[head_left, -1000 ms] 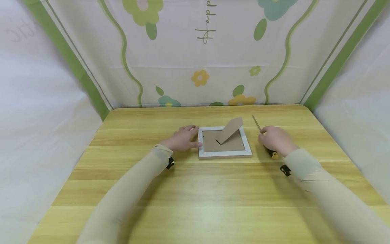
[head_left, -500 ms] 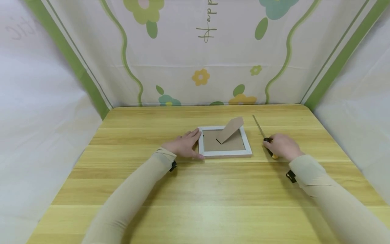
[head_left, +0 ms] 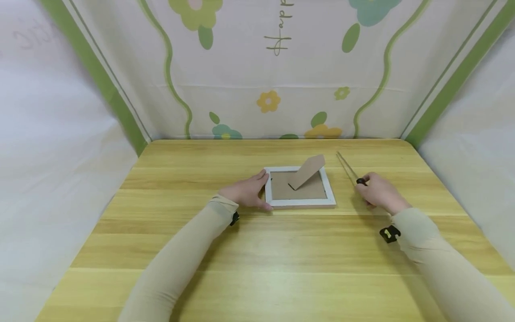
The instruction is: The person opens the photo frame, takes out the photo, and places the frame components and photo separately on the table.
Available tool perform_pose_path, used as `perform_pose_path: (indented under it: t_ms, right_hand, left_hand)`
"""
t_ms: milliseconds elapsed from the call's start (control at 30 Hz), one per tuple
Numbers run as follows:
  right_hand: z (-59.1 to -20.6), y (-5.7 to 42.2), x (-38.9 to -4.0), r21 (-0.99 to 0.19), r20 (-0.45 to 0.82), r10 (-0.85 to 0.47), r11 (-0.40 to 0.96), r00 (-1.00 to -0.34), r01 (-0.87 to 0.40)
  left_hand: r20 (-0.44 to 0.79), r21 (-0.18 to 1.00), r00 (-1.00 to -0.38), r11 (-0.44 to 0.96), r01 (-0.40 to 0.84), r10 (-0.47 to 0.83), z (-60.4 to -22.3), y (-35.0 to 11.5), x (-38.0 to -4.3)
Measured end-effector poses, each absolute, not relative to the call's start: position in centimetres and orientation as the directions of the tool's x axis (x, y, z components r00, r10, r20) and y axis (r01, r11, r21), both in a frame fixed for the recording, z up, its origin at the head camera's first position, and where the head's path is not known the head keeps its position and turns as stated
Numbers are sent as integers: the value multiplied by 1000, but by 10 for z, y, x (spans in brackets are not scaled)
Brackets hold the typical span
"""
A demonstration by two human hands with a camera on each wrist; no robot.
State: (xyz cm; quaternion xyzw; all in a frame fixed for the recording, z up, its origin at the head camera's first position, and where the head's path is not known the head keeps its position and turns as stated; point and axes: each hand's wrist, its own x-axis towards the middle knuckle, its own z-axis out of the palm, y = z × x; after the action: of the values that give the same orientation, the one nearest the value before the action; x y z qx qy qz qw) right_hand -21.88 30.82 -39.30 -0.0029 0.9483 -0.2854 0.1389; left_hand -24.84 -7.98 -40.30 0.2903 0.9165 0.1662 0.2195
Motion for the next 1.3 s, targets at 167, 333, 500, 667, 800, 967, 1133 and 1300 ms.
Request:
perform_pose_path:
  t_ms: [167, 333, 500, 667, 800, 967, 1133, 1300]
  right_hand:
    - [-376, 306, -205, -609, -165, -83, 793, -983, 35]
    - [-366, 297, -187, -636, -7, -102, 768, -995, -74]
    - [-363, 285, -169, -603, 174, -146, 766, -974, -223]
    - [-363, 268, -157, -557, 260, -245, 752, -934, -352]
    - [-364, 252, -152, -563, 213, -315, 735, -925, -379]
    - [-371, 233, -152, -566, 114, -356, 744, -928, -355]
    - [-380, 222, -156, -538, 94, -374, 761, -923, -363]
    - [-387, 217, -160, -529, 66, -371, 774, -926, -348]
  left_hand:
    - [-315, 427, -735, 781, 456, 601, -404, -78, -250]
    - [-313, 428, -738, 783, 452, 597, -405, -79, -251]
    - [-307, 421, -739, 782, 460, 600, -404, -78, -249]
    - [-300, 419, -740, 780, 466, 603, -405, -78, -250]
    - [-303, 420, -739, 780, 463, 602, -408, -79, -253]
    - [-303, 417, -742, 783, 461, 598, -409, -80, -255]
    - [-314, 409, -741, 789, 458, 593, -410, -80, -255]
    - [-316, 405, -742, 791, 458, 592, -410, -79, -255]
